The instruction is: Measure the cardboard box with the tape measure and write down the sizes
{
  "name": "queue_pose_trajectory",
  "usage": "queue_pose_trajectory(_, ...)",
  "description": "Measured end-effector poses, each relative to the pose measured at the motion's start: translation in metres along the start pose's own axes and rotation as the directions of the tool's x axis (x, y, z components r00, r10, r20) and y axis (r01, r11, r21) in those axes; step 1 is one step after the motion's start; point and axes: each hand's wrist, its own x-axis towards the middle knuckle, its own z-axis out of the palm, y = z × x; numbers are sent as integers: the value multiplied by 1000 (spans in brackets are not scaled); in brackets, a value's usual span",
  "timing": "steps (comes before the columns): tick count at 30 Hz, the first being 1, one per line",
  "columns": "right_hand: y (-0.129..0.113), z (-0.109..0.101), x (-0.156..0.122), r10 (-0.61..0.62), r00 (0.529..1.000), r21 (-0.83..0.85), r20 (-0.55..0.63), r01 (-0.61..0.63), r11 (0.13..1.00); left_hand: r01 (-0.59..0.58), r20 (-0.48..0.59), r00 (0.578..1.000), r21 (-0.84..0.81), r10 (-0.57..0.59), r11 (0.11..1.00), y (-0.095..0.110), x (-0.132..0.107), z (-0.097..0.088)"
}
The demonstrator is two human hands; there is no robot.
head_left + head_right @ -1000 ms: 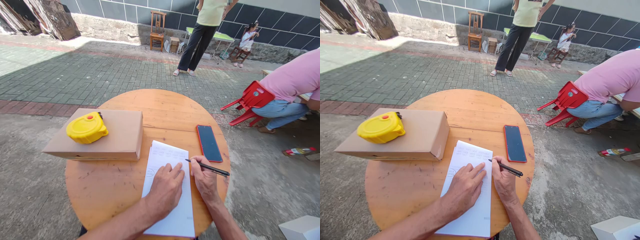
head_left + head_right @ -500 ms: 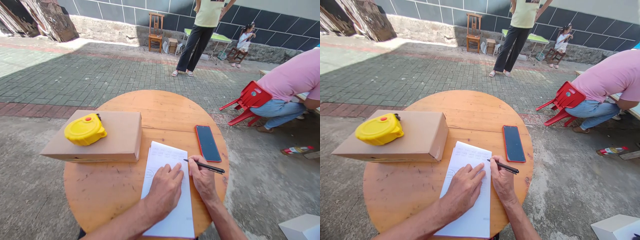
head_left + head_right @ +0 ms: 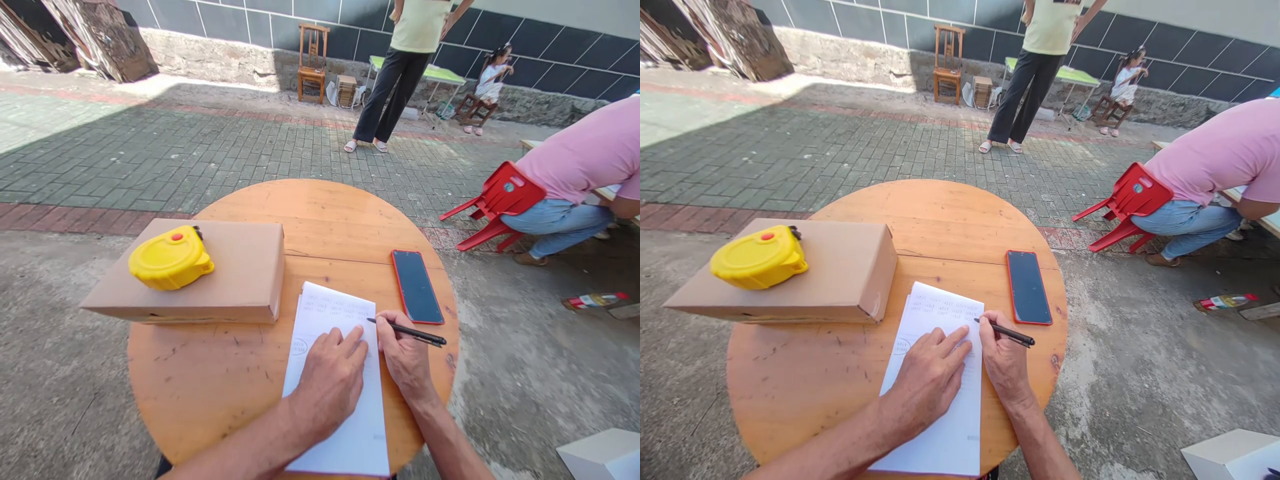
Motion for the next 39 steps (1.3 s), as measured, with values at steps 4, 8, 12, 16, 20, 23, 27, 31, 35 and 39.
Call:
queue_pose_trajectory(4,0,1,1,-7,1000,-18,-19,7,1000,-1,-9,1000,1,1,1000,0,0,1)
queue_pose_trajectory(8,-1,1,1,-14,1000,-21,-28,14,1000,2,-14,1000,-6,-3,1000,0,0,0)
queue_pose_trajectory(12,-3,0,0,-8,1000,-11,-9,8,1000,-1,-11,1000,-4,0,1000,0,0,0)
queue_pose_trajectory(16,-3,0,0,-9,1000,-20,-18,9,1000,-2,-23,1000,-3,2,1000,0,-1,0)
queue_pose_trajectory(20,-2,0,1,-5,1000,-13,-24,5,1000,3,-17,1000,0,-3,1000,0,-1,0)
queue_pose_trajectory(23,-2,0,0,-9,1000,9,-8,9,1000,1,-7,1000,0,-1,1000,-1,-1,0)
queue_pose_trajectory(27,-1,-2,-2,-45,996,65,-79,50,997,0,-5,1000,3,0,1000,-1,-1,1)
queue_pose_trajectory(31,1,-1,0,-119,976,43,-180,128,991,2,-4,1000,-8,-2,1000,0,0,0)
queue_pose_trajectory(35,2,0,2,-190,969,-74,-157,180,981,2,-4,1000,-2,-2,1000,0,1,-1)
queue_pose_trajectory(39,2,-12,3,-337,941,-250,-13,323,913,2,-15,1000,8,-2,1000,0,1,-1)
